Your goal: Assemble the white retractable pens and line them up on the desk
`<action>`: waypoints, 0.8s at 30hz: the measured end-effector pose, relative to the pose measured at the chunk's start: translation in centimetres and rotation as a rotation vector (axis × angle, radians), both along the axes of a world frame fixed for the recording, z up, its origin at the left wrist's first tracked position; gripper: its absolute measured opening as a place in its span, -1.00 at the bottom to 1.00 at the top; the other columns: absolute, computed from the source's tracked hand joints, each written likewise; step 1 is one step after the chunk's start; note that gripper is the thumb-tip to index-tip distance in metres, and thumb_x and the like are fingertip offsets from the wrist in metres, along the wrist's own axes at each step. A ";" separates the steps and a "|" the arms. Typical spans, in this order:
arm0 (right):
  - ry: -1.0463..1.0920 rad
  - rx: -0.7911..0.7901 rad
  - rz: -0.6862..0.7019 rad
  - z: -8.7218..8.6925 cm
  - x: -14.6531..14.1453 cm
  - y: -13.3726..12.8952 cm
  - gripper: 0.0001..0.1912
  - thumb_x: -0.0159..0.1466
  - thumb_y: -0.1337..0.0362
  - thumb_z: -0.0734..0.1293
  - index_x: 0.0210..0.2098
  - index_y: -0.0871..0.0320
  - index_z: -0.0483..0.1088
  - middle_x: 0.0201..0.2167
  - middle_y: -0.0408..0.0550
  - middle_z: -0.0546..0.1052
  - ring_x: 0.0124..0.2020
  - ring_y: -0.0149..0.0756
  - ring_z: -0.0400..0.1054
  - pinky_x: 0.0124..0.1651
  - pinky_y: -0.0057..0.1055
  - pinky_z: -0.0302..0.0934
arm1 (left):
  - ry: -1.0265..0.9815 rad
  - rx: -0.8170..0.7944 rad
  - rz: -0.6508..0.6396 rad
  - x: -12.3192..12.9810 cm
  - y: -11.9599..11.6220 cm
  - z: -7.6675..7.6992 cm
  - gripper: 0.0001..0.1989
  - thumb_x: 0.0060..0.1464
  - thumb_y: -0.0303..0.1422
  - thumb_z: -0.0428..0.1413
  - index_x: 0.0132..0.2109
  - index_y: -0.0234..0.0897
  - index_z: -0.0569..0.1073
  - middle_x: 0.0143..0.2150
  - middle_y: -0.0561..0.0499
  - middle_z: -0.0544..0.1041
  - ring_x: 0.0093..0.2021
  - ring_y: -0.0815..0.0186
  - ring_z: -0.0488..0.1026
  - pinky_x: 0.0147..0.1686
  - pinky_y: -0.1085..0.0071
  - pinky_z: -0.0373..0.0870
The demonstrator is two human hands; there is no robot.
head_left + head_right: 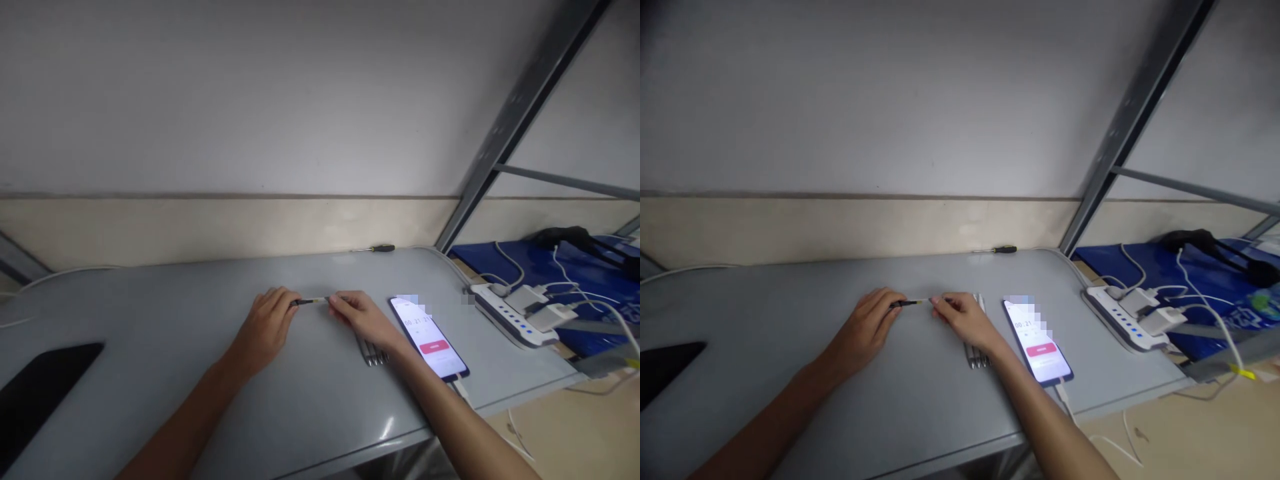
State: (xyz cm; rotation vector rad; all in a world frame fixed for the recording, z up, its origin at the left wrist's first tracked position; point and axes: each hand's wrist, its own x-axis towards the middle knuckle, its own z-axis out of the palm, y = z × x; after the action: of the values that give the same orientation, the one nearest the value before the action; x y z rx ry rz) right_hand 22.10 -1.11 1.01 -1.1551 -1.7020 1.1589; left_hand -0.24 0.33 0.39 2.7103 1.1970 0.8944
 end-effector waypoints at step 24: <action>0.313 -0.766 0.695 0.0 0.0 -1.3 -0.60 0.10 0.19 0.48 -0.38 0.12 0.13 -0.67 -0.40 0.18 -0.69 -0.61 -0.02 -0.65 -0.61 -0.23 | 0.252 0.505 -0.147 1.7 -2.4 0.6 -0.68 0.06 -0.63 -0.06 -0.16 -0.24 0.47 -0.26 -0.06 0.49 -0.19 0.20 0.30 -0.18 0.19 0.13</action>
State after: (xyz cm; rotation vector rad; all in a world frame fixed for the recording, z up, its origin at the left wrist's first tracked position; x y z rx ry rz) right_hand 22.06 -2.43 1.01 -0.7006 -1.4671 2.4261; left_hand 1.42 -2.04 0.97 3.3446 0.8763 0.9672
